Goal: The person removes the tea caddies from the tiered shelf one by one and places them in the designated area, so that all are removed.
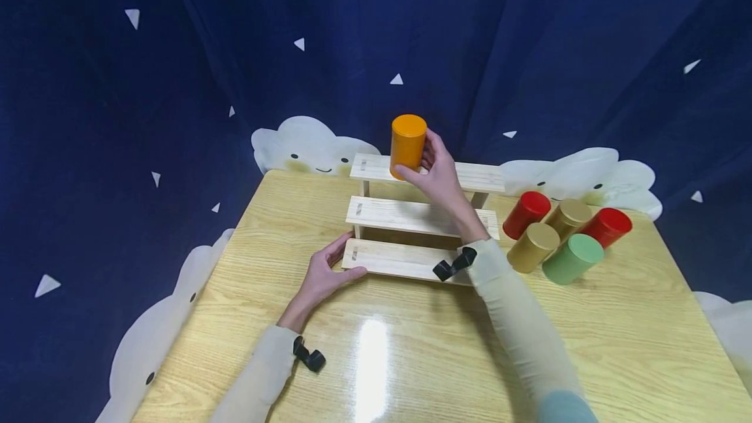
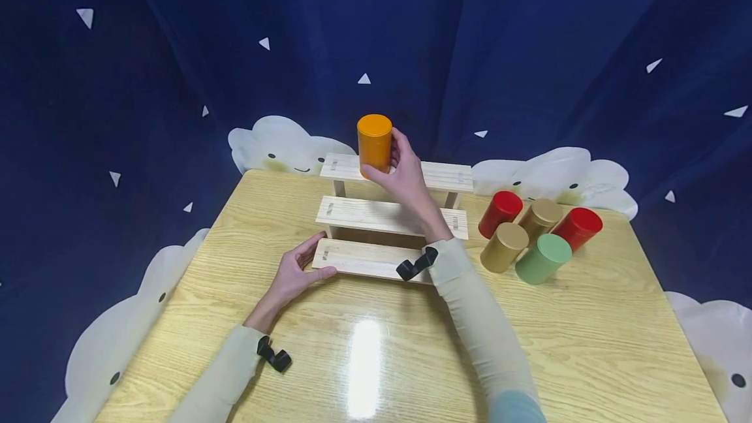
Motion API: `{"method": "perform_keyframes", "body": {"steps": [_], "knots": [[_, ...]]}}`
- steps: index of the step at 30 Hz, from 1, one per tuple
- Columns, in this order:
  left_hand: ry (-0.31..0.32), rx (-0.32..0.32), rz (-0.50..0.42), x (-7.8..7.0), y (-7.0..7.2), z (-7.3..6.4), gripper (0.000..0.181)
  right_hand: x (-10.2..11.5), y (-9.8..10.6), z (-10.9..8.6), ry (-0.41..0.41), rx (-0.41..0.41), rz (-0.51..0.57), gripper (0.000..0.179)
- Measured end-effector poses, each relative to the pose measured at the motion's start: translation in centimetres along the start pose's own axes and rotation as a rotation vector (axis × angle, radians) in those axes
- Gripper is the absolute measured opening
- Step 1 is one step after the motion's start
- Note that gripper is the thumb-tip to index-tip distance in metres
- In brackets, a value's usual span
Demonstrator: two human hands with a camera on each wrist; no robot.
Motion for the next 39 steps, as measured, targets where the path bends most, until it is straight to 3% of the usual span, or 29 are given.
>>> {"method": "perform_keyframes", "body": {"steps": [16, 29, 39], "knots": [[-0.014, 0.015, -0.007, 0.1, -0.2, 0.0, 0.082, 0.3, 0.7, -0.6, -0.033, -0.045, -0.027, 0.076], [-0.013, 0.001, 0.003, -0.1, -0.1, 0.0, 0.083, 1.9, 4.2, -2.5, -0.01, -0.094, -0.005, 0.072], [-0.006, 0.004, 0.017, -0.1, -0.1, -0.1, 0.085, 2.8, 6.9, -4.7, 0.011, -0.12, -0.072, 0.073]]}}
Point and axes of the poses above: each hand's wrist, its own z-axis towards the middle knuckle, its own y-axis out of the back of the hand, x = y × z, the point moved 6 cm from there along z, towards the middle knuckle, and after that the axes turned 11 degrees about -x, right-handed, at the moved point
